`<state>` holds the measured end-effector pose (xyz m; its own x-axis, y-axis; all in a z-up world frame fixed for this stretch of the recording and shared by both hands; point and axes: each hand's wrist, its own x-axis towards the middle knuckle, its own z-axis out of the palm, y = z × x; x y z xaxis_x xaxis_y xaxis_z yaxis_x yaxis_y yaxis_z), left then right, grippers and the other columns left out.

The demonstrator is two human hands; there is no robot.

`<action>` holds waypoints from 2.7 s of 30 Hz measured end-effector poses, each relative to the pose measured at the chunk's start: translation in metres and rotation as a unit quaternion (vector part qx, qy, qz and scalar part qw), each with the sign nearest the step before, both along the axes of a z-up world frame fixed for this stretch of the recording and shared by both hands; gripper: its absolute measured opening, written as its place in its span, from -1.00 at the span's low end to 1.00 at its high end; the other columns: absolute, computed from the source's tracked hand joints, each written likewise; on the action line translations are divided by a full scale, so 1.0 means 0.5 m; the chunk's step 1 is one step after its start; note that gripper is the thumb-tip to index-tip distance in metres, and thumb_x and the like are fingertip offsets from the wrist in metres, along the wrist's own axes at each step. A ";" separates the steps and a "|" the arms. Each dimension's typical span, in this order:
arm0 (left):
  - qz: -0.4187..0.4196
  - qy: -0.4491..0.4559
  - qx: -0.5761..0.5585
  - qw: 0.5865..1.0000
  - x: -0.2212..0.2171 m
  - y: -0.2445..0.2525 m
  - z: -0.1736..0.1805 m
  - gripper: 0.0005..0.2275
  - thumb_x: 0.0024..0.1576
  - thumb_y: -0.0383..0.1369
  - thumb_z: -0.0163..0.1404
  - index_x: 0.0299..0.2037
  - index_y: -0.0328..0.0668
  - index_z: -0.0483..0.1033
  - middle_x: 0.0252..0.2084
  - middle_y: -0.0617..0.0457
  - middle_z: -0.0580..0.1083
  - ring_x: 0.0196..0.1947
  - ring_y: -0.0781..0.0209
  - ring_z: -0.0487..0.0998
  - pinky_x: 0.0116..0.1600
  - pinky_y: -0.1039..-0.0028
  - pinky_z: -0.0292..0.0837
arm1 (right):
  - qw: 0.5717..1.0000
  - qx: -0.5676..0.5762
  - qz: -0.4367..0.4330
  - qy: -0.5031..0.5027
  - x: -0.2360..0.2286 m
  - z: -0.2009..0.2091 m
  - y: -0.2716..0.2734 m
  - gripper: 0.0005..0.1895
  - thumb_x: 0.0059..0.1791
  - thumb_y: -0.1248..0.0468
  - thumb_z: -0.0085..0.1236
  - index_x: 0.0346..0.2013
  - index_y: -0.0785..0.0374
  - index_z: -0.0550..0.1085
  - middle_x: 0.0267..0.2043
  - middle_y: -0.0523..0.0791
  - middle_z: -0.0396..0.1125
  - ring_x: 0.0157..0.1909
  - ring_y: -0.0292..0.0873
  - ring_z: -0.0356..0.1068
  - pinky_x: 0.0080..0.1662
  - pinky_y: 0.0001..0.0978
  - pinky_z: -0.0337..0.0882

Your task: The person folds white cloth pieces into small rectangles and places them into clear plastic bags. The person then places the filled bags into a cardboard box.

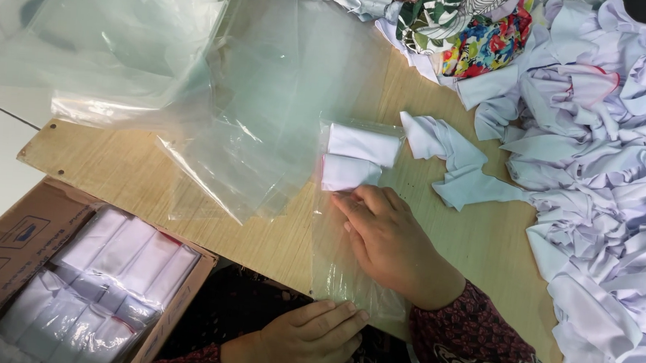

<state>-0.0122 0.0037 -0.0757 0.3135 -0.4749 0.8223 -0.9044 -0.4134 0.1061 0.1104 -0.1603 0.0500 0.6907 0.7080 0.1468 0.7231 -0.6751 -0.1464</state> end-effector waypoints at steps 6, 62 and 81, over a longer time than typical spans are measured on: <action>0.012 -0.021 -0.017 1.000 0.020 -0.002 0.027 -0.67 0.43 -0.29 -0.30 -0.10 0.04 0.64 0.14 0.08 0.54 0.14 0.24 0.55 0.30 0.48 0.42 | 0.995 0.100 -0.022 0.001 0.012 -0.020 -0.014 -0.64 0.10 0.31 -0.04 0.17 0.35 0.44 0.01 -0.01 0.29 0.06 0.02 0.32 0.14 -0.11 0.37; 0.172 0.368 0.223 0.886 0.545 -0.314 0.175 -0.56 0.28 -0.24 -0.07 0.37 -0.10 0.30 0.26 -0.14 0.28 0.40 -0.25 0.13 0.40 -0.17 -0.04 | 0.962 0.078 -0.260 0.017 0.106 -0.115 -0.464 -0.53 0.03 -0.03 0.07 0.21 -0.04 0.42 0.17 -0.02 0.29 0.25 0.14 0.26 0.20 0.12 0.16; -0.023 0.478 -0.062 0.876 0.477 -0.360 0.210 -0.71 0.36 -0.23 -0.10 -0.31 -0.17 0.60 -0.47 -0.06 0.48 -0.36 0.14 0.54 -0.23 0.36 0.50 | 0.890 0.323 -0.300 -0.116 0.102 -0.109 -0.486 -0.88 0.00 0.30 0.25 -0.16 0.14 0.57 -0.38 -0.11 0.47 -0.29 -0.07 0.50 -0.18 -0.28 0.50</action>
